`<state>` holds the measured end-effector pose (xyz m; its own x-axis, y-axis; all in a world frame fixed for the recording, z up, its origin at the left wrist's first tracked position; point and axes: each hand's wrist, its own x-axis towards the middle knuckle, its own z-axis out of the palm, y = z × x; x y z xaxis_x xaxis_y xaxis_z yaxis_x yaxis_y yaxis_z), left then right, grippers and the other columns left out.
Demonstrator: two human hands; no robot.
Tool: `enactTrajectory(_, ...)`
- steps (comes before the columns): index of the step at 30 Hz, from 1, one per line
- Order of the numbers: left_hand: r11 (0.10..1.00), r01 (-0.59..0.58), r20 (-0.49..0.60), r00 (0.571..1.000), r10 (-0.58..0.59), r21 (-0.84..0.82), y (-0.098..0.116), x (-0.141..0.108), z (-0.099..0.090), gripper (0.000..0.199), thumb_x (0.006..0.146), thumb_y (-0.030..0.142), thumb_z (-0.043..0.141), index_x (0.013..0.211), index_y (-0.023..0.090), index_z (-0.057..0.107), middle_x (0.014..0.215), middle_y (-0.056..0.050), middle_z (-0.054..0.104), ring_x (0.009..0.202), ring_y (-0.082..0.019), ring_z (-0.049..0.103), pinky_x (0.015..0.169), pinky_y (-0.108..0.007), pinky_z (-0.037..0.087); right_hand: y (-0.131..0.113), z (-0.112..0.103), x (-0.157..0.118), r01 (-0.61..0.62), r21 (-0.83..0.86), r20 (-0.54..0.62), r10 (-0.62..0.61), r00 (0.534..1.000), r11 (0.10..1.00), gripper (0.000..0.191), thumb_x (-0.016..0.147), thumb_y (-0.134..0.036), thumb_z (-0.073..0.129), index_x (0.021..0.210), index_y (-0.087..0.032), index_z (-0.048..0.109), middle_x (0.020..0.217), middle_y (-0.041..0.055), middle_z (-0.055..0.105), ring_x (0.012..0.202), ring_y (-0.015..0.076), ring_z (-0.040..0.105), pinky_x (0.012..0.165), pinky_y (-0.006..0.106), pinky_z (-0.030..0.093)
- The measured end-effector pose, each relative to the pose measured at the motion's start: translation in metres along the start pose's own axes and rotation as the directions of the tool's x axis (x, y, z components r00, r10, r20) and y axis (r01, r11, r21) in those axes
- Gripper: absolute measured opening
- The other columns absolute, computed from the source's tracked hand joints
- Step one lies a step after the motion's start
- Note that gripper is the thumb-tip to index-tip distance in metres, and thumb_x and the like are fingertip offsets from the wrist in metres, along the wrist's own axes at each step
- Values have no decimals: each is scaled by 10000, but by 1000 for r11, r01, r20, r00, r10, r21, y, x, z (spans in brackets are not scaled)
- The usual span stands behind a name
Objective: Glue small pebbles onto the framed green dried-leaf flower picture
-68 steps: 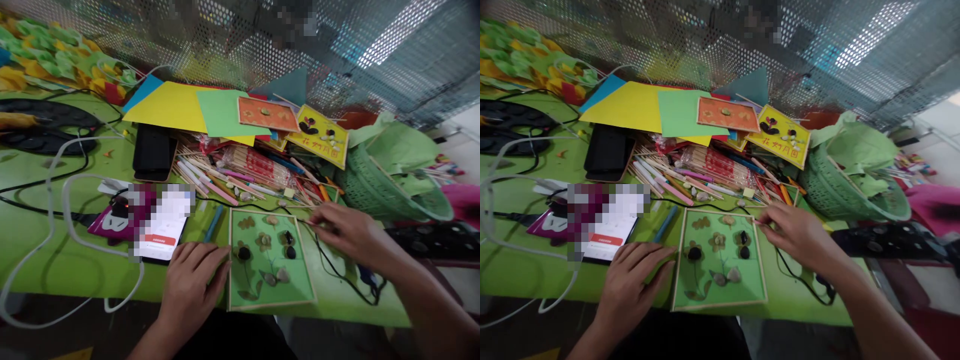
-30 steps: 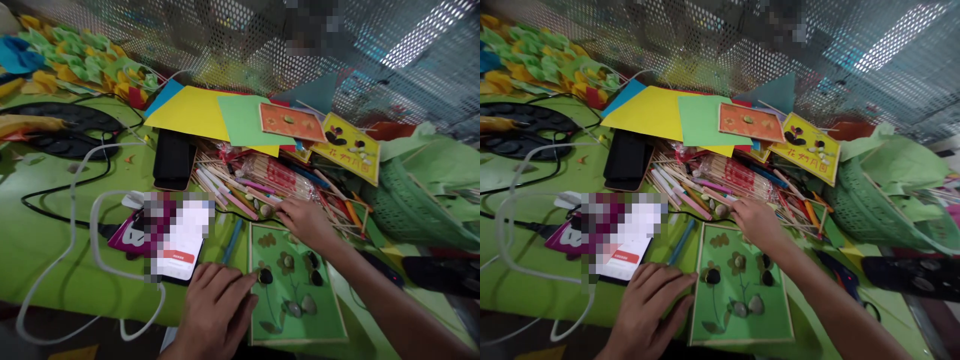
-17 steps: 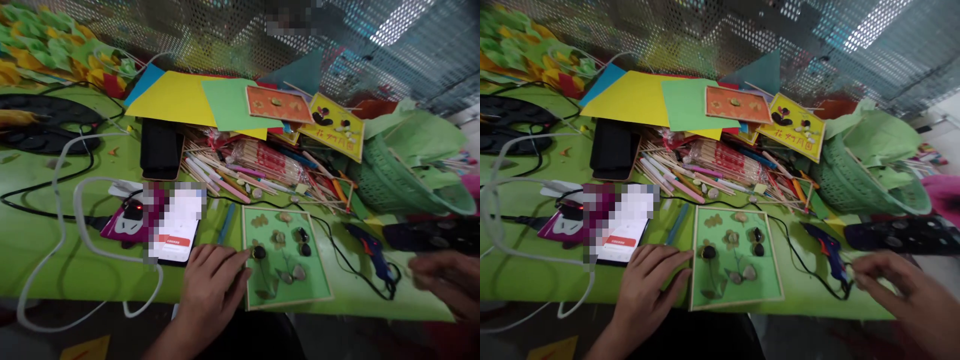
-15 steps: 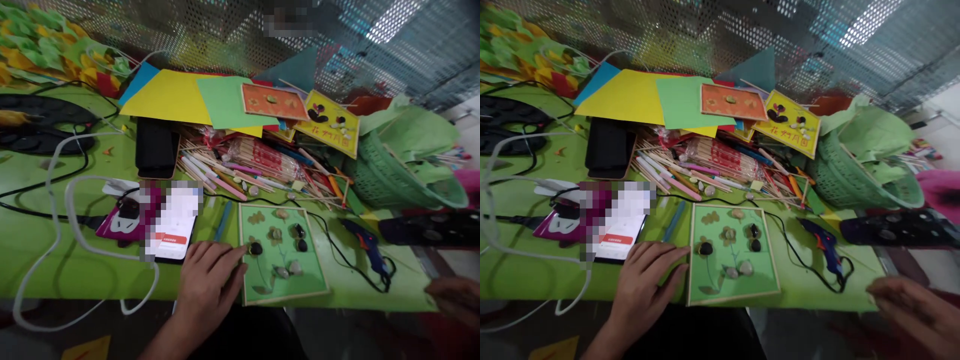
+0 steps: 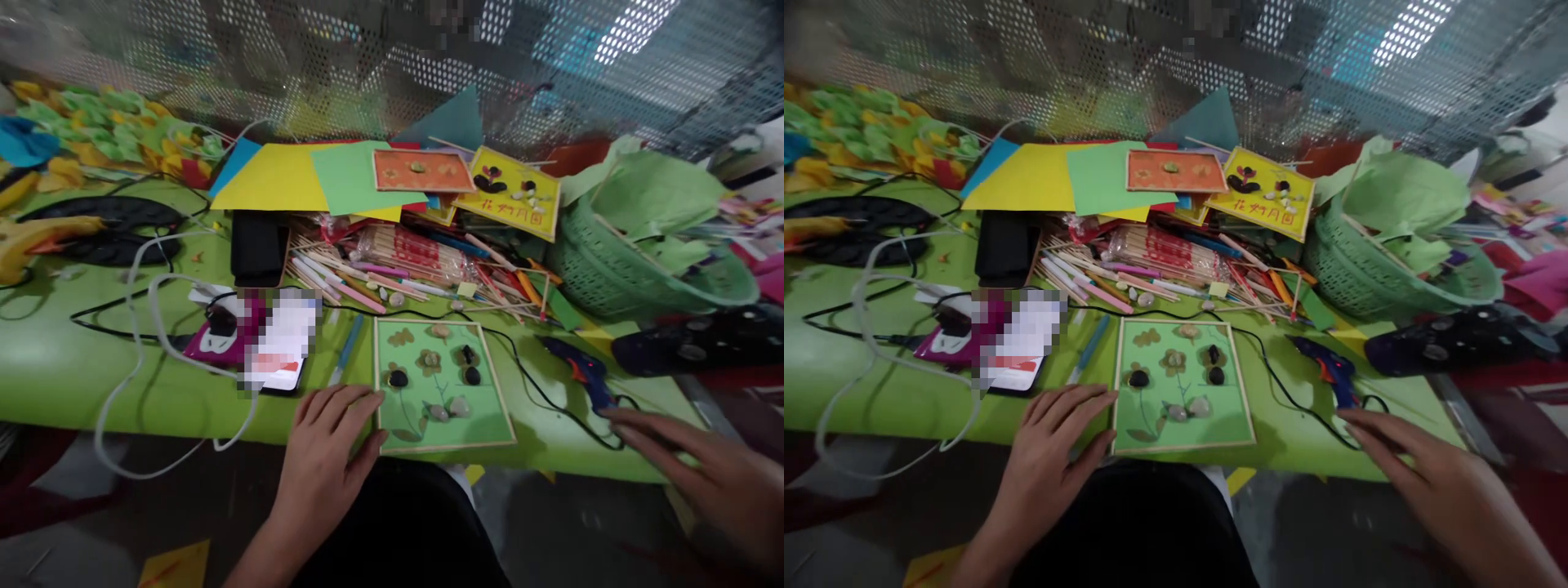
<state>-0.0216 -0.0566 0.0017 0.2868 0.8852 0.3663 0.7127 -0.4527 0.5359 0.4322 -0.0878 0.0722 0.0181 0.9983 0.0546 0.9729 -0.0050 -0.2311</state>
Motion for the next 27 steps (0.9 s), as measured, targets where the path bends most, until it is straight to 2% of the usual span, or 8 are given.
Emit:
enactTrajectory(2,999,-13,58,998,10,39,3,-7,0,396,916,241,607,1311,232,586,1317,-87,649,1238,-264,564,1068,-477,410,-27,15,25,55,-13,61,-54,997,998,318,915,-512,512,1064,-351,743,1086,86,770,936,336,740,742,470,592)
enactTrajectory(4,997,-34,114,993,26,71,4,-13,2,505,904,288,631,1392,218,521,1392,-100,602,1316,-279,517,1142,-525,350,-52,32,47,125,2,100,-125,987,992,362,934,-516,482,1135,-320,711,1162,69,746,995,328,727,820,489,582)
enactTrajectory(6,995,-31,134,991,18,95,4,-17,6,593,883,317,661,1438,219,477,1430,-99,576,1349,-286,497,1180,-553,303,-68,48,61,184,43,151,-189,970,982,376,950,-499,473,1176,-288,687,1203,75,729,1070,317,703,882,482,567)
enactTrajectory(8,994,-17,121,993,4,111,4,-19,10,613,873,310,673,1447,231,473,1434,-88,579,1352,-279,505,1199,-554,280,-76,61,66,219,99,183,-235,955,971,374,956,-472,484,1218,-271,658,1226,85,713,1087,297,695,879,448,570)
enactTrajectory(13,993,-6,76,997,-3,121,5,-16,15,507,919,284,613,1415,245,514,1393,-60,621,1326,-246,540,1216,-534,264,-76,73,62,189,191,161,-220,962,963,386,961,-452,502,1287,-267,597,1109,88,714,835,228,721,731,366,588)
enactTrajectory(18,994,-12,64,998,6,106,8,-4,20,488,917,238,608,1399,234,528,1387,-57,626,1313,-246,553,1203,-529,295,-71,76,61,166,234,145,-203,968,958,396,958,-440,520,1326,-298,559,1165,92,689,892,241,707,756,373,581)
enactTrajectory(23,994,24,81,996,-33,107,11,7,26,463,920,229,598,1380,241,544,1394,-40,621,1311,-250,552,1225,-544,236,-70,82,66,153,228,99,-179,979,962,396,967,-433,500,1326,-276,558,1181,101,664,948,247,684,796,385,567)
enactTrajectory(27,994,22,87,996,-32,111,11,8,25,462,916,231,595,1376,245,549,1390,-34,624,1315,-240,548,1246,-511,188,-66,86,65,161,232,48,-176,983,959,380,960,-439,506,1288,-266,590,1140,97,663,910,233,686,757,355,563)
